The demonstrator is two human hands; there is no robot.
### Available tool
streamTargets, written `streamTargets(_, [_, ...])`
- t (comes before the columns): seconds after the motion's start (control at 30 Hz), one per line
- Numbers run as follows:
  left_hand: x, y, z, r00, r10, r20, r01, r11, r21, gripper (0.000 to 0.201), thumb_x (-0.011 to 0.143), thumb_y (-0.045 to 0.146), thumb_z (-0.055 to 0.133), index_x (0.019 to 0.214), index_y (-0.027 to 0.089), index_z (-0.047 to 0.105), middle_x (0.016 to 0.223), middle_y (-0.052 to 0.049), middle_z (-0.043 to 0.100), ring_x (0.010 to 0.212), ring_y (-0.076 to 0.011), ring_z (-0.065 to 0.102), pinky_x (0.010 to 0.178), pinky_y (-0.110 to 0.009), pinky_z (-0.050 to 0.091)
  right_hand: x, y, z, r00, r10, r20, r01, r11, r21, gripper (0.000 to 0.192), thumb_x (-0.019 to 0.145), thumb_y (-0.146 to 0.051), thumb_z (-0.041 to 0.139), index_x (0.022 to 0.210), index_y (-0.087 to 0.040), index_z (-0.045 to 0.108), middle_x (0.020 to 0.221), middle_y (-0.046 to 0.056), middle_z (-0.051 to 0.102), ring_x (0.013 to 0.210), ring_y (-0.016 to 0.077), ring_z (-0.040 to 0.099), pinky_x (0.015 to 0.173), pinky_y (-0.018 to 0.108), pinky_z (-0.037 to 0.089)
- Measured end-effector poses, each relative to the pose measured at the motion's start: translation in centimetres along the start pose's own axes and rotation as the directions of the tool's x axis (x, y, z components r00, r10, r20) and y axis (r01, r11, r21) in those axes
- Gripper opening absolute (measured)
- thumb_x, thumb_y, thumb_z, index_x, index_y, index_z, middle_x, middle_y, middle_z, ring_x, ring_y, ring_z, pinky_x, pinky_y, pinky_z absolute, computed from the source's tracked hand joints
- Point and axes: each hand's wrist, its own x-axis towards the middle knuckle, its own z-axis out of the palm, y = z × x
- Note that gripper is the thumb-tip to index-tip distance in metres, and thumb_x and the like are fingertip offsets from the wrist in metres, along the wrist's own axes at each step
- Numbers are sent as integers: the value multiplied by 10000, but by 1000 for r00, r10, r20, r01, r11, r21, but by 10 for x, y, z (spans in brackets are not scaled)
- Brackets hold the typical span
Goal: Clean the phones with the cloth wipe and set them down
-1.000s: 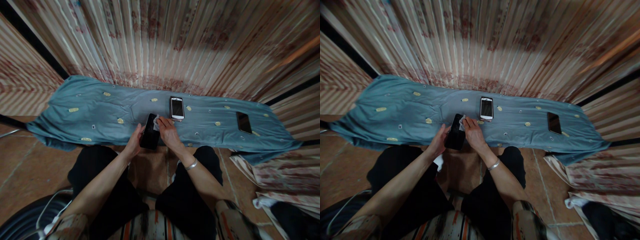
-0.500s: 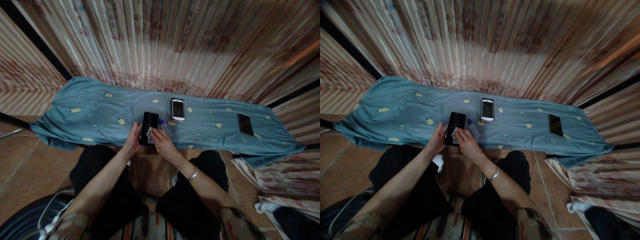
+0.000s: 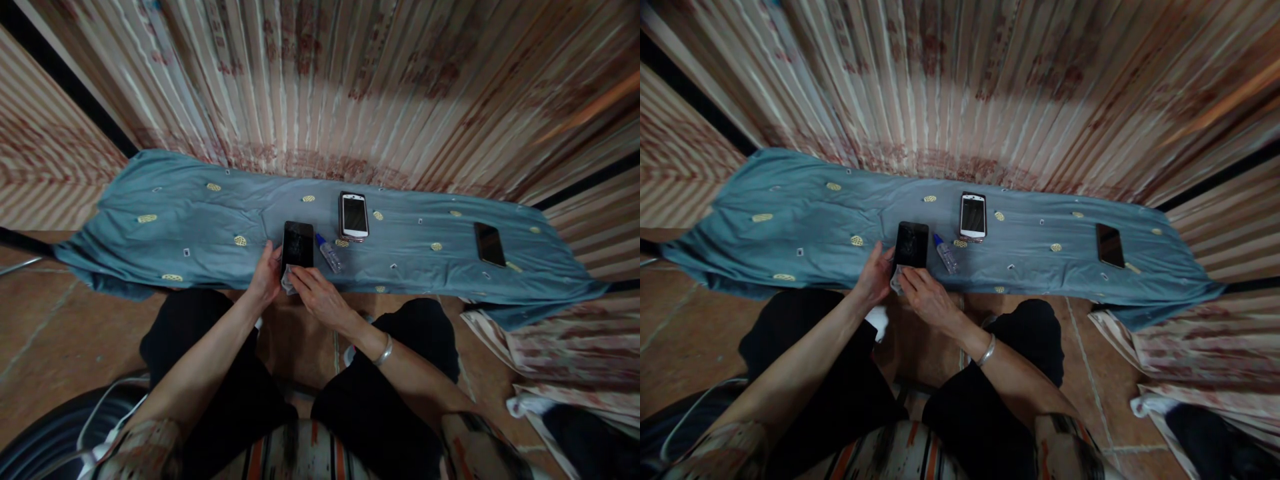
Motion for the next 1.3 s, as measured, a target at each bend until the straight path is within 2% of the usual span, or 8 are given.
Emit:
streamTargets(0.23, [-4,-1,6,997,-64,-45,63,998,-27,549,1037,467,259,1130,133,684,786,-71,758,800,-192,742,680,-270,572,4,-2,-1,995,-78,-54,75,996,-56,372,988,-70,394,1292,-48,608,1266,183,643,1144,252,596,1032,404,545])
streamTargets(0.43, [-7,-2,10,998,-56,-35,55,998,-14,510,1010,515,355,1017,150,710,702,-45,728,703,-159,719,538,-210,505,3,-2,-1,996,-66,-55,64,997,-34,386,992,-76,388,1317,-59,595,1276,179,638,1134,250,593,1023,414,547])
streamTargets(0.6, [-8,-10,12,997,-51,-58,51,999,-12,428,930,551,540,844,164,701,594,-4,658,611,-133,664,477,-188,437,4,7,1,999,-10,-49,10,1000,3,414,976,-64,408,1346,-106,589,1314,165,625,1176,249,582,1034,425,542])
streamTargets(0.67, [-8,-14,13,996,-34,-85,32,999,-26,412,944,513,541,769,167,681,569,6,632,596,-125,643,522,-194,462,6,11,1,999,20,-43,-20,1000,14,427,967,-55,412,1351,-109,591,1329,166,619,1183,249,578,1053,429,530])
streamTargets(0.77, [-8,-18,17,997,-12,-78,11,1000,-17,427,994,445,465,757,163,680,641,-17,672,715,-148,677,679,-231,523,10,18,0,997,69,-33,-69,997,20,438,959,-46,411,1349,-111,601,1351,166,613,1194,248,566,1070,430,519])
streamTargets(0.97, [-11,-20,22,999,31,-31,-32,999,-8,412,1021,376,391,998,136,725,903,-69,759,1053,-220,677,963,-337,497,17,30,-5,991,129,-31,-129,992,16,430,970,-63,401,1347,-82,605,1380,187,600,1209,261,547,1076,438,508])
streamTargets(1.13, [-16,-20,22,999,5,37,-5,1000,9,409,975,445,489,1112,140,725,1035,-88,765,1159,-269,646,1028,-385,466,21,34,-7,984,167,-56,-167,986,4,439,961,-53,399,1340,-99,615,1375,178,609,1193,272,559,1070,476,504])
streamTargets(1.3, [-15,-19,21,1000,14,14,-14,1000,7,401,975,433,491,1115,137,723,1043,-88,767,1156,-263,650,1029,-378,471,20,29,-5,988,151,-40,-151,989,-5,436,966,-62,401,1355,-73,597,1390,200,593,1213,275,545,1080,466,497])
